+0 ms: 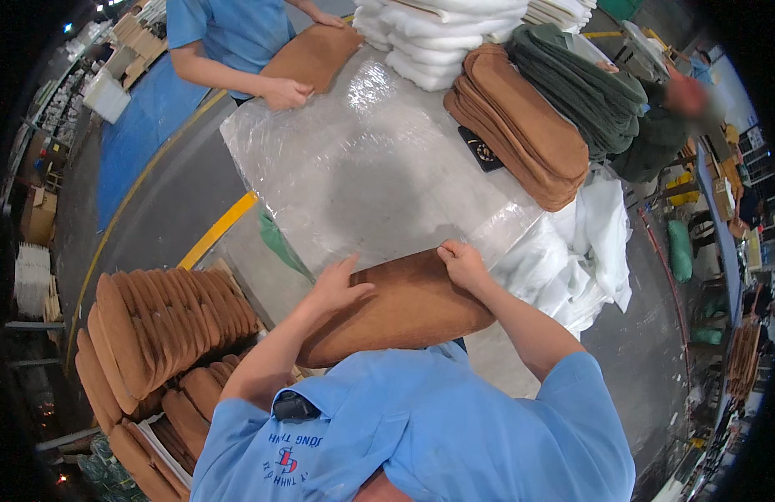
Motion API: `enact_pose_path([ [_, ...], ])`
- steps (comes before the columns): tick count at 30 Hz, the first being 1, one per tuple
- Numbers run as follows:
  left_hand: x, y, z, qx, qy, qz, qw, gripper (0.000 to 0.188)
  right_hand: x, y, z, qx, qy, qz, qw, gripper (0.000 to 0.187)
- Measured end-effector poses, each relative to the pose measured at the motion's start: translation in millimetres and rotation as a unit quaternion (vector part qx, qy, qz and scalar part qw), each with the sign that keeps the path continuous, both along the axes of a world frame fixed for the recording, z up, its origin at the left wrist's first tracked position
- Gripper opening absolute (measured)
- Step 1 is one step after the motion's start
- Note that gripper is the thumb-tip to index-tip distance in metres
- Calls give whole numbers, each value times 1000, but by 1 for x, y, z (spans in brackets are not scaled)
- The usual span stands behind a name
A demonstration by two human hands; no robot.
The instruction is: The person repeatedly picks up brown cushion covers, inserts white foam inserts, and folds the covers over the foam. The person stacks the finished cushions on a nearby pile. A coworker performs similar folding actions across the table.
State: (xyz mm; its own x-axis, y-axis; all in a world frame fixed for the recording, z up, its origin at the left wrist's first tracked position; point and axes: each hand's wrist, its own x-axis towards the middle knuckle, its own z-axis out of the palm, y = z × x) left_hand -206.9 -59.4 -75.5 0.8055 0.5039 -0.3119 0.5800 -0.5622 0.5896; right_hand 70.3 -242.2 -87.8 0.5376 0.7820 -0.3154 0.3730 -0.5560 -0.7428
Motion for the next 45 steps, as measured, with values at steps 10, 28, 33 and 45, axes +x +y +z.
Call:
enact_pose_path([
  [10,59,17,-21,-140,96,-10,985,40,8,31,-9,-173,92,23,980,42],
  [28,60,6,-68,99,-4,40,994,38,-14,65,-41,-158,-151,48,975,37],
  [33,58,16,-63,64,-35,26,997,41,-6,69,-39,-149,-145,67,976,37],
  [45,-16,20,-39,-44,99,61,992,46,-5,57,-33,-189,-97,68,975,40],
])
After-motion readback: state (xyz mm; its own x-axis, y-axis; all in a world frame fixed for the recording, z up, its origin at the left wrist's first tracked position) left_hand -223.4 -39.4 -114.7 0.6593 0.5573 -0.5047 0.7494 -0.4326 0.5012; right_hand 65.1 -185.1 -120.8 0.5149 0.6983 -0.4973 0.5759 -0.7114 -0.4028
